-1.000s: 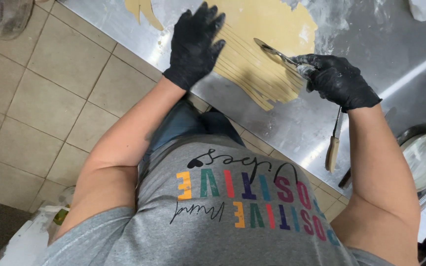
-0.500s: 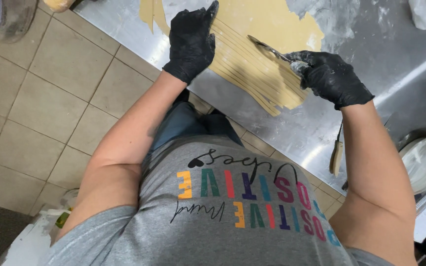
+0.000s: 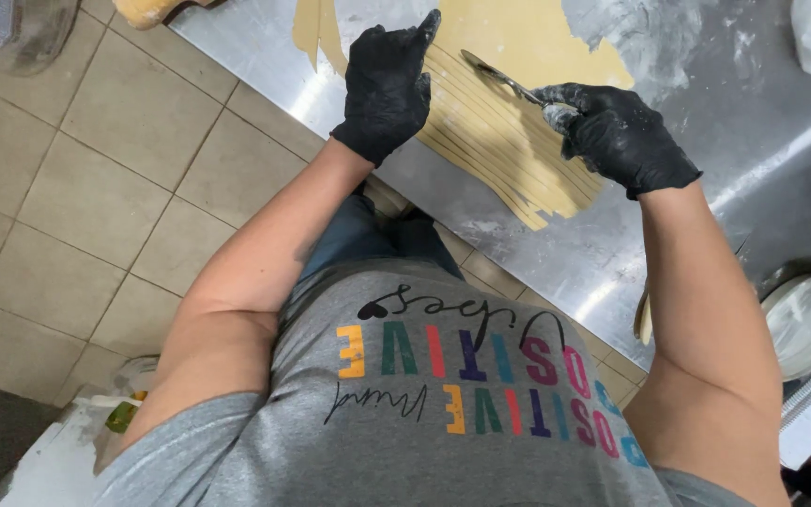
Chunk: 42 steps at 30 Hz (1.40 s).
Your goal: Slicing a thin sheet of dough into even strips using a rotary cutter on a stainless steel surface.
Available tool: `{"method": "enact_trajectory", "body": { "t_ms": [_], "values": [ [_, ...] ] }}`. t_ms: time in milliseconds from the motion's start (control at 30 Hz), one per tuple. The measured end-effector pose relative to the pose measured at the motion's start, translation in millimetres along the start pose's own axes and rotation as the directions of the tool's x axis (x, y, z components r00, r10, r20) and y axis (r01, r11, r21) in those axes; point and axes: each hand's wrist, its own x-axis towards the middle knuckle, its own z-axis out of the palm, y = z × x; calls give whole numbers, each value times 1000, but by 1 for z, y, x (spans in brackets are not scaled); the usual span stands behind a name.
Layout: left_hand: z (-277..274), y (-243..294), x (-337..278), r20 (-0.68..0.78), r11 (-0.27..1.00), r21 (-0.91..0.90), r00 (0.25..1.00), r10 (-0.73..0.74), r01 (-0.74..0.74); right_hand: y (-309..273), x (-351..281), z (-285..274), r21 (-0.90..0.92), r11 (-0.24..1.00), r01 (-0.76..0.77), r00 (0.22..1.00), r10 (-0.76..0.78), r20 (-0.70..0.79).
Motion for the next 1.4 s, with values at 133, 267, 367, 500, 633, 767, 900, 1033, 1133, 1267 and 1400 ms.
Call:
{"method": "enact_trajectory", "body": {
  "t_ms": [133,267,367,500,633,767,900,1033,1133,1267,1400],
  "values": [
    [3,-2,2,-10,1000,26,1000,-9,10,-8,10,3,18,1000,-9,1000,9,16],
    [3,-4,2,-23,997,-38,998,-65,64,-22,18,5,36,999,38,999,-39,21],
    [-4,-10,1,-98,998,-34,994,-54,51,-59,19,5,-26,999,-25,1000,25,-3],
    [-25,-6,5,-221,999,-38,975,-31,24,-68,39,18,20,999,31,999,-30,-12],
    [-31,-2,10,-256,982,-189,964,-65,16,-39,48,28,-227,875,427,877,-462,-131],
    [-45,22,14,-271,964,-256,963,-3,-70,-25,2,0,97,990,107,981,-89,-173],
    [-16,50,10,-76,944,-296,989,129,-146,26,-55,-30,-34,990,-140,974,131,-186],
    [27,88,4,64,929,-247,952,299,-275,135,-102,-46,56,967,-247,950,253,-180],
    [76,118,-4,276,930,-194,892,358,-314,183,-126,-53,225,954,-198,959,236,-158],
    [120,164,-7,377,908,-197,826,419,-370,213,-150,-56,191,908,-372,911,397,-110],
    [143,191,10,485,915,-118,782,392,-386,220,-159,-60,166,930,-328,934,346,-92]
  ]
}}
